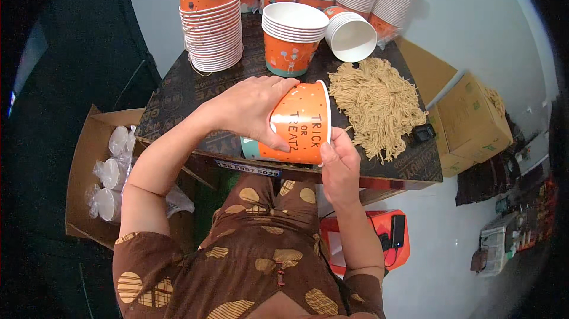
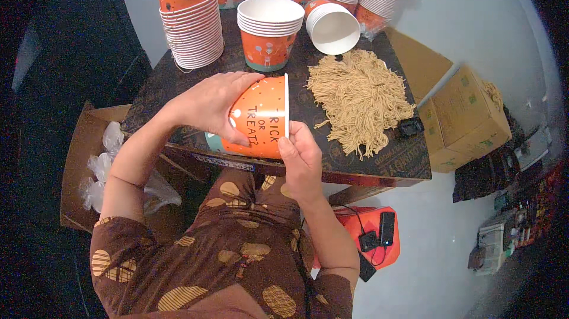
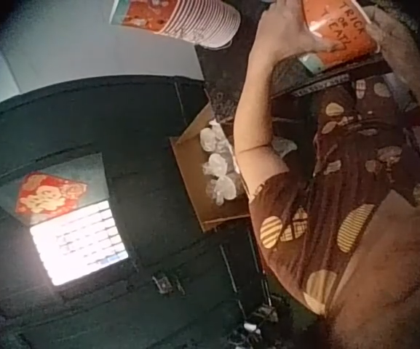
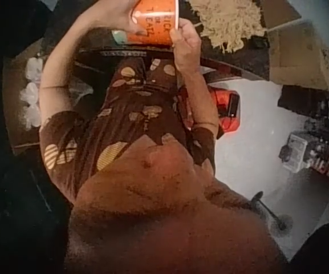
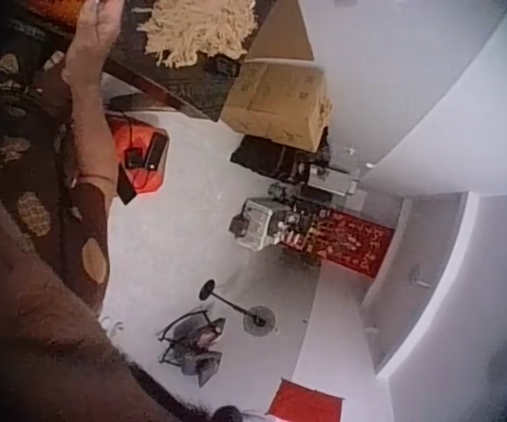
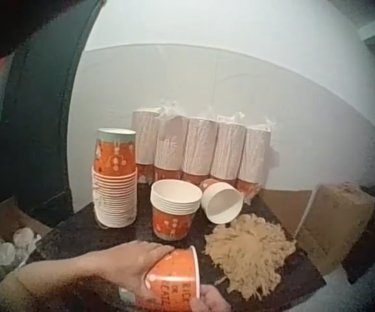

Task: Attaching string handles to decorative paper buckets for packaging.

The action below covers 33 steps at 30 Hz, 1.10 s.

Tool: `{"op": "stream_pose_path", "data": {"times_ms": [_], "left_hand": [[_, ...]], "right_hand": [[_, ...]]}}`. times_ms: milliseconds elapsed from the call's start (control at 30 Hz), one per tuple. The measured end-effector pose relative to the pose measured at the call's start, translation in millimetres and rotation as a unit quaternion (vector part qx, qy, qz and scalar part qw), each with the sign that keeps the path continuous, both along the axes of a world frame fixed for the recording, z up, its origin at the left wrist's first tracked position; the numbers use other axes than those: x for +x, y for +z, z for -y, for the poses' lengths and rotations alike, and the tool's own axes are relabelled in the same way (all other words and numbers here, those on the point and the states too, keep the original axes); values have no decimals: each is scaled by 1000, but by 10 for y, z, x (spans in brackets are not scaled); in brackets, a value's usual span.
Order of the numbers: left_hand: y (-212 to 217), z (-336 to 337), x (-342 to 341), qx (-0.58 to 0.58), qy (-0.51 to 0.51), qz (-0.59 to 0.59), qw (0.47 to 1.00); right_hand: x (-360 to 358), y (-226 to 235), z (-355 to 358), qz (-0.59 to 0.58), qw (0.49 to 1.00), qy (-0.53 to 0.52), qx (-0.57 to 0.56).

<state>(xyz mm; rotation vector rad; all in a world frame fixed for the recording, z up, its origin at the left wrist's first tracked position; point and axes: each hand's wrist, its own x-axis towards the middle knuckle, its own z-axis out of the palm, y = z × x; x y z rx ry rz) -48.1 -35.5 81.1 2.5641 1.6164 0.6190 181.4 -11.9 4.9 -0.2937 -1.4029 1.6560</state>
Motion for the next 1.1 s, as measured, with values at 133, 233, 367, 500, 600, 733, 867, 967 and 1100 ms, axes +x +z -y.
{"op": "stream_pose_path", "data": {"times_ms": [133, 233, 367, 500, 600, 733, 867, 967, 1100], "left_hand": [[-31, -18, -16, 23, -8, -7, 1000], [-37, -28, -21, 25, -9, -9, 1000], [-50, -39, -25, 32, -13, -10, 999], [-9, -12, 2, 25, -16, -4, 1000], [-9, 29, 19, 33, -14, -6, 999], [-16, 128, 97, 32, 0, -23, 999], [-34, 250, 246, 86, 33, -54, 994], [-167, 244, 271, 169, 31, -81, 982], [-213, 301, 347, 187, 53, -137, 971]], "right_hand": [[-31, -28, -6, -21, 1000, 5, -7], [-28, -32, -1, -30, 999, 8, -19], [-18, -37, -5, -42, 998, 19, -33], [-22, -31, -2, -42, 998, 17, -34], [18, -37, -10, -25, 999, 22, -25], [26, -20, 43, -11, 1000, 7, -28], [40, -65, 77, 33, 999, -37, 9], [41, -88, 101, 50, 996, -60, 32], [70, -90, 90, 95, 989, -90, 67]]}}
